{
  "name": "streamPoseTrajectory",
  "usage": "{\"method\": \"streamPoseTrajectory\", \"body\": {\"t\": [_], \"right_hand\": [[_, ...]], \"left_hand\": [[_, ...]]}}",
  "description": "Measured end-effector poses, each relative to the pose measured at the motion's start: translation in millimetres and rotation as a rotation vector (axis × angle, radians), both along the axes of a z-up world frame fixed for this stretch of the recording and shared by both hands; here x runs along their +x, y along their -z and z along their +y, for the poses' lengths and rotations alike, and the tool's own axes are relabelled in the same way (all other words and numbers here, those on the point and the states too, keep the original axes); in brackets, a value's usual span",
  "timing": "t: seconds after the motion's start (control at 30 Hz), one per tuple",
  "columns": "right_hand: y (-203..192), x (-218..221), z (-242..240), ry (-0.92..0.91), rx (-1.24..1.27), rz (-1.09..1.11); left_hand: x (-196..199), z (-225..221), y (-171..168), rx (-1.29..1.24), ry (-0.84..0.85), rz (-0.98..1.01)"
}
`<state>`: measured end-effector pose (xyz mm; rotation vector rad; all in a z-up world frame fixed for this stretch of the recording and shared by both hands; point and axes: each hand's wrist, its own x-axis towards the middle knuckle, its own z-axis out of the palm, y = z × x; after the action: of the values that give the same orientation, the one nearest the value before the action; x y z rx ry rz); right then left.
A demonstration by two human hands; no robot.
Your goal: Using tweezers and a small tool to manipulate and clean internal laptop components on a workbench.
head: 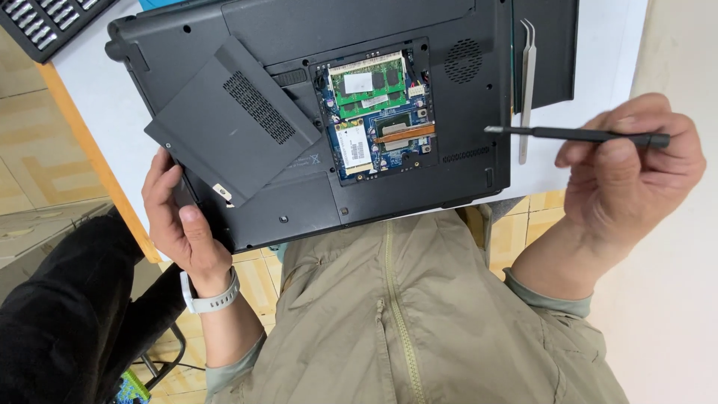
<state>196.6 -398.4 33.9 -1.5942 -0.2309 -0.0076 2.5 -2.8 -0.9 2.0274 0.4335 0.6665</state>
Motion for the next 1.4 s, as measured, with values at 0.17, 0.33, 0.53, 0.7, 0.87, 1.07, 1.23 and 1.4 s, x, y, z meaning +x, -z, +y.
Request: {"method": "streamPoseTrajectory", "body": {"t": [0.17,0.33,0.53,0.7,0.87,1.07,1.23,1.4], "right_hand": [[5,-7,43,-0.076,-0.005,-0.273],[14,-15,63,-0.187,-0.058,-0.567],[15,-17,72,-0.195,-0.218,-0.607],[22,-9,76,-0.234,-0.156,-0.648],[20,-9,78,-0.239,-0.167,-0.641],[19,-11,78,-0.242,-0.191,-0.651],[17,-10,81,-0.229,-0.247,-0.657],[14,-11,87,-0.243,-0.261,-0.671]], "left_hand": [[-1,1,1,-0.004,-0.002,-0.002],[-1,1,1,-0.011,0.002,-0.004],[-2,2,2,-0.007,-0.004,-0.004],[-2,7,5,-0.030,0.032,-0.016],[-1,8,5,-0.027,0.036,-0.016],[-1,8,5,-0.027,0.043,-0.019],[-1,8,5,-0.033,0.042,-0.027],[-1,9,6,-0.023,0.051,-0.030]]}}
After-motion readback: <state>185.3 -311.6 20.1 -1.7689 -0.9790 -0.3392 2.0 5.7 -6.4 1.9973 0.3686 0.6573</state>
